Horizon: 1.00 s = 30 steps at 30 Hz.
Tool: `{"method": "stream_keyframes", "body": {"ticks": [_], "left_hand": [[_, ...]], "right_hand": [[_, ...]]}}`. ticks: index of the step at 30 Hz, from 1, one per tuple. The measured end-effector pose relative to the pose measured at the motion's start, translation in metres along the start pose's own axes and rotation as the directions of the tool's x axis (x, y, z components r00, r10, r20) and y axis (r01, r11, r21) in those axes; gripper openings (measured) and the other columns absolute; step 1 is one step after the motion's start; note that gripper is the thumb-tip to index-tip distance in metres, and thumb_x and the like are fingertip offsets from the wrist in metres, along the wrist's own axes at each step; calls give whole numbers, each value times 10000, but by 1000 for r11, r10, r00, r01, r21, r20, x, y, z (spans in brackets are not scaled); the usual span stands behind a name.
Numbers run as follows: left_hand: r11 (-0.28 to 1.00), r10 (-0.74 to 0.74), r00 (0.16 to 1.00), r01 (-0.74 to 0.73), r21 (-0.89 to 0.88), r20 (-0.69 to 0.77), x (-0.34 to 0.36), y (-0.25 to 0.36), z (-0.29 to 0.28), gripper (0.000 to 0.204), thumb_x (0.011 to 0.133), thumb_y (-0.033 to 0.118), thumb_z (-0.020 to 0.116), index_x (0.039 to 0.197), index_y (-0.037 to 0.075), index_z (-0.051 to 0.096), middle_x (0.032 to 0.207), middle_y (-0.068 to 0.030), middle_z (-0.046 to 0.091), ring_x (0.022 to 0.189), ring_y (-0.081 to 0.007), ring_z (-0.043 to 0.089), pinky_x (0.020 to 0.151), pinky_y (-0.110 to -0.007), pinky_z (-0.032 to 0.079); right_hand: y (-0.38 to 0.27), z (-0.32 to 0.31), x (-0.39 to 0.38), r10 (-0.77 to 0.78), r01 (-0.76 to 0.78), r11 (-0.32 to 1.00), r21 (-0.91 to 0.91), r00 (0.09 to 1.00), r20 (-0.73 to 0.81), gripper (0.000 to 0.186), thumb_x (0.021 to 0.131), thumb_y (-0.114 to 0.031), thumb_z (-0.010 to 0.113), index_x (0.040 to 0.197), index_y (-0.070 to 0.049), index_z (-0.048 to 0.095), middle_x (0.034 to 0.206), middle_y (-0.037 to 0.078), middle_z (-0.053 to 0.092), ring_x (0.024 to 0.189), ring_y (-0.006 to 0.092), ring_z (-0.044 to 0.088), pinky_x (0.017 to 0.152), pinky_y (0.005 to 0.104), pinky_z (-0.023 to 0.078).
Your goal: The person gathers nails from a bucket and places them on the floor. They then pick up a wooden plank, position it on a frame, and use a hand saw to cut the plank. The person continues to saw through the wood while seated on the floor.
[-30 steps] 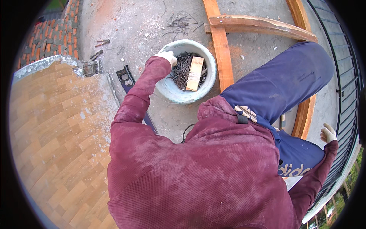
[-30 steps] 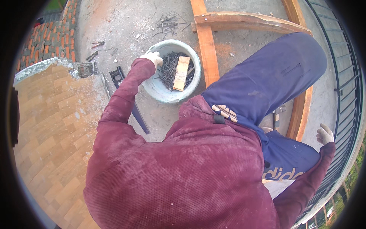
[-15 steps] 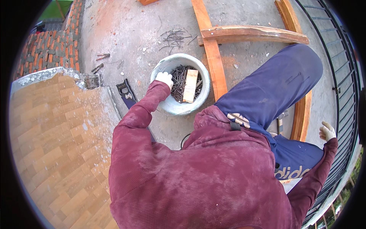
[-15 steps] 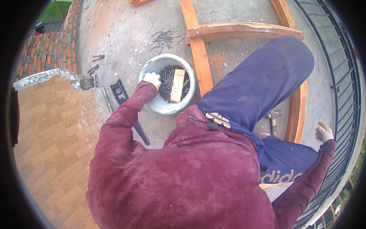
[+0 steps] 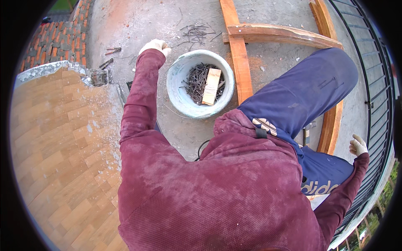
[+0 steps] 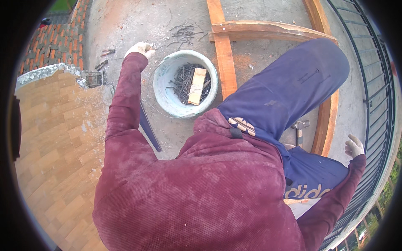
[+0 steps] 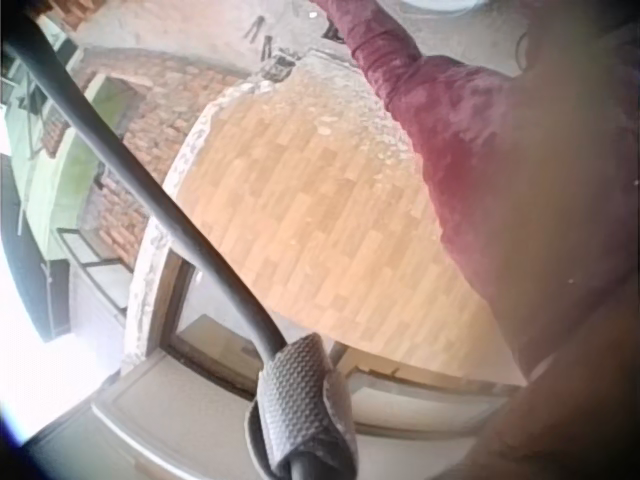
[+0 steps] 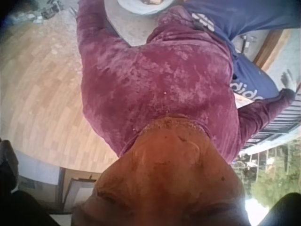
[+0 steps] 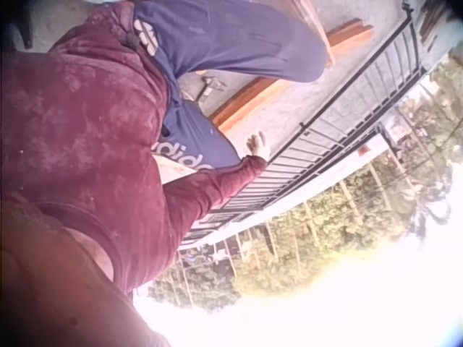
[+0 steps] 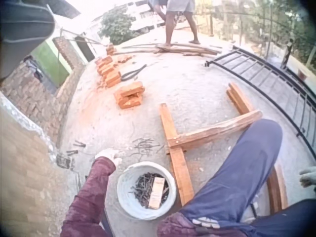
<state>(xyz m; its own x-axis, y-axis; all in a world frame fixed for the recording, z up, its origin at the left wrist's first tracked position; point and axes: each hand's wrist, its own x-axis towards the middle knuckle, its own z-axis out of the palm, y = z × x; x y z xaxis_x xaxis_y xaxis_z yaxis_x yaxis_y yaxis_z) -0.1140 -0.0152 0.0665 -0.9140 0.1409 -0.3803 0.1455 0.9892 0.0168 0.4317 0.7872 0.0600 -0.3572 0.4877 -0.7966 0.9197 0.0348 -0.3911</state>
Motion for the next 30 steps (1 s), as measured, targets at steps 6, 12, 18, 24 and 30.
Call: {"method": "stream_keyframes", "body": {"ticks": [6,12,18,24,30], "left_hand": [[958,102,994,-107,-265,-33,13,3,21,435,835,321,734,1226,136,693,1262,-125,675,1150,-314,646,1000,-410,502],[951,275,864,-310,17,421,-61,45,91,724,778,273,798,1420,112,503,1331,-183,603,1228,-333,590,1046,-417,467],[981,145,883,-187,50,447,-72,40,136,797,761,296,819,1425,77,436,1232,-203,639,1160,-385,618,986,-431,487],[988,97,925,-44,-150,367,-44,19,109,657,775,85,765,1380,105,509,1211,-139,681,1125,-303,650,951,-401,519],[782,95,886,-349,517,454,-54,35,121,316,818,159,726,1127,91,729,1208,-144,695,1104,-308,673,931,-393,548]], "right_hand": [[0,3,-7,24,-24,1000,-13,999,-24,523,925,-264,585,1426,-126,528,964,3,671,721,127,629,667,307,529],[24,-2,0,31,-27,995,95,998,-46,521,954,-200,572,1448,-71,466,910,22,647,629,124,594,551,280,499],[7,-1,11,12,-12,1000,-23,1000,13,493,958,-245,537,1438,-136,522,997,4,671,748,125,625,678,311,528],[10,-3,5,8,-8,1000,-9,1000,10,486,956,-227,536,1434,-136,526,996,-4,666,744,118,621,678,309,524],[13,-11,14,0,-2,1000,25,999,53,501,949,-230,534,1440,-131,518,1000,-6,662,749,115,619,678,302,517]]}}
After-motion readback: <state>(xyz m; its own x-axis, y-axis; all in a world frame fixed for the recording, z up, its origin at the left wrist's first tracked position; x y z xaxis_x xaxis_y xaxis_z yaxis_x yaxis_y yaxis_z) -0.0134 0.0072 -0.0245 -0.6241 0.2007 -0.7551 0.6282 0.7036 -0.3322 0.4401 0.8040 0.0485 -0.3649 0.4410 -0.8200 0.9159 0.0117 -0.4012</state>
